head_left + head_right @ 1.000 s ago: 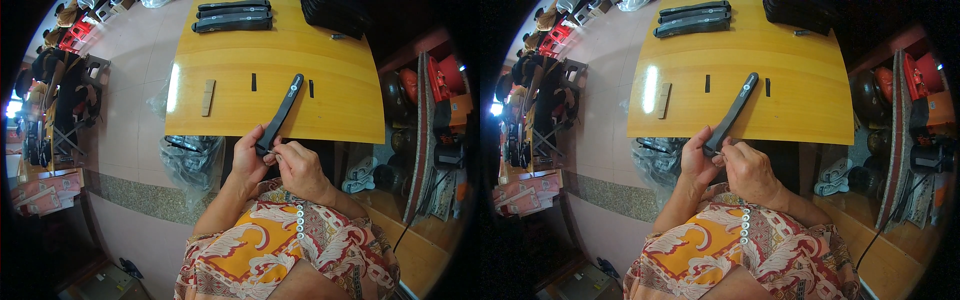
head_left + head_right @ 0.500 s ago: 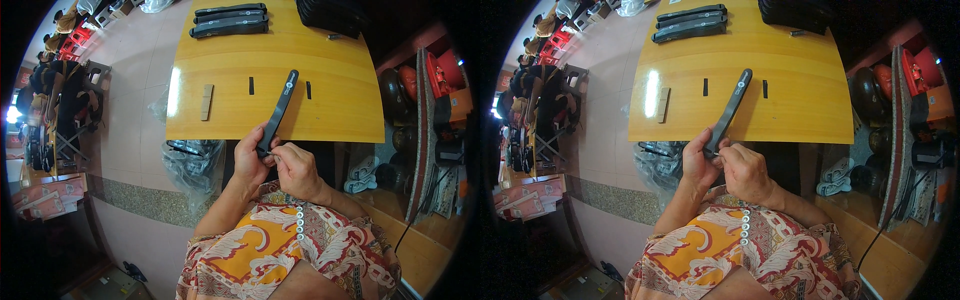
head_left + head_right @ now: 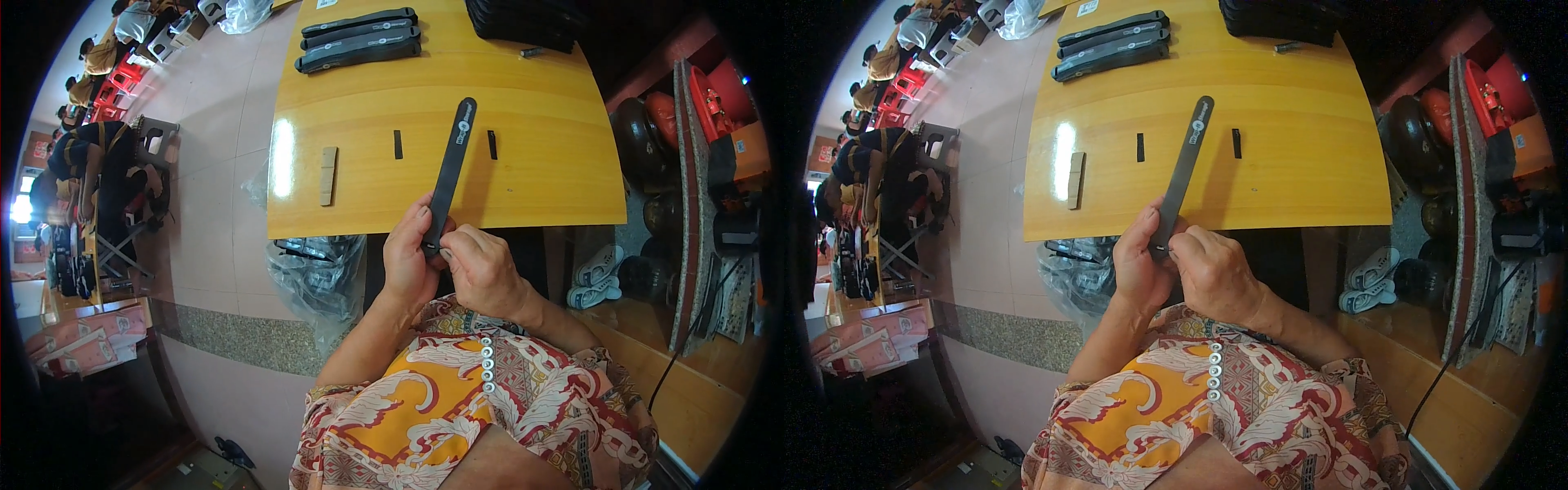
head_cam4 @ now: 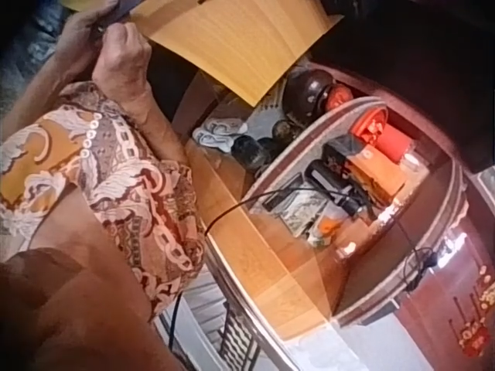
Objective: Assembling small metal components onto leather or synthetic straps at a workstation.
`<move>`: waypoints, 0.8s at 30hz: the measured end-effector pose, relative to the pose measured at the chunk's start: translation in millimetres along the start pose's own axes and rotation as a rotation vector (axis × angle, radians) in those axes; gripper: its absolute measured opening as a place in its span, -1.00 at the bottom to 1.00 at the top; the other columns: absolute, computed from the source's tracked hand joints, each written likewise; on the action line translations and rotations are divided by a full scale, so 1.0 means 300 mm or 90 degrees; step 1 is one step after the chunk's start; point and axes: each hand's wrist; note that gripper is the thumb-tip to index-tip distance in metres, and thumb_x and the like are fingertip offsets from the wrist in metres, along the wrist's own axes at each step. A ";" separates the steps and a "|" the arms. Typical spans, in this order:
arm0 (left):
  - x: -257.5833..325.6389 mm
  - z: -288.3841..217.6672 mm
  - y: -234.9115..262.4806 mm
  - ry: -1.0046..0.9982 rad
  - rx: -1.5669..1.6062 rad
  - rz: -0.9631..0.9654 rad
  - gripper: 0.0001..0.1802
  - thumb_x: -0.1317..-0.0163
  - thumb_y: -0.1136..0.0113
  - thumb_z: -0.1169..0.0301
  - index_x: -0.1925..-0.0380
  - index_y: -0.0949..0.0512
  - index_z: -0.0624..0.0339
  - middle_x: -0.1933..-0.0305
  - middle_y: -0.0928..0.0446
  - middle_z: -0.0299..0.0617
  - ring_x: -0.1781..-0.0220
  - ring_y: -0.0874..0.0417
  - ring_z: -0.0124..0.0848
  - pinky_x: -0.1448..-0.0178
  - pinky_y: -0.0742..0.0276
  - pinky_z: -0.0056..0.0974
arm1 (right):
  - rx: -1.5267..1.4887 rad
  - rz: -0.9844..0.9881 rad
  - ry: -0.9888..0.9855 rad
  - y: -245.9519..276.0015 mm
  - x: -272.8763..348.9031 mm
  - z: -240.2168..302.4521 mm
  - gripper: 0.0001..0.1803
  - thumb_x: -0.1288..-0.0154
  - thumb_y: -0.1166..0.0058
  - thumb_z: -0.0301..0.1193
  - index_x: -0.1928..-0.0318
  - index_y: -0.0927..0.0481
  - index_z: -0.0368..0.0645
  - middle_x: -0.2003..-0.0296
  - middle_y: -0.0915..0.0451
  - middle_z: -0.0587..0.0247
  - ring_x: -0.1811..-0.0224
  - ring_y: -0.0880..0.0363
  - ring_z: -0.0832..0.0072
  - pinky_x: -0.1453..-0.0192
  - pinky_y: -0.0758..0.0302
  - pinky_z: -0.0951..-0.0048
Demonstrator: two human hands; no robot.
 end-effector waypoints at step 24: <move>-0.073 0.048 -0.051 0.008 -0.174 -0.019 -0.68 -0.28 0.01 0.22 0.33 -0.49 0.32 0.55 -0.45 -0.22 0.56 -0.39 -0.49 0.50 -0.27 -0.41 | 0.131 0.177 -0.191 0.097 0.038 0.008 -0.88 -0.11 0.00 -0.52 0.34 -0.40 -0.31 0.53 -0.50 -0.03 0.48 -0.55 0.08 0.43 -0.45 0.17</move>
Point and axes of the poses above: each hand's wrist, its own x-axis away from the middle knuckle, its own y-axis out of the back of the hand, z = x × y
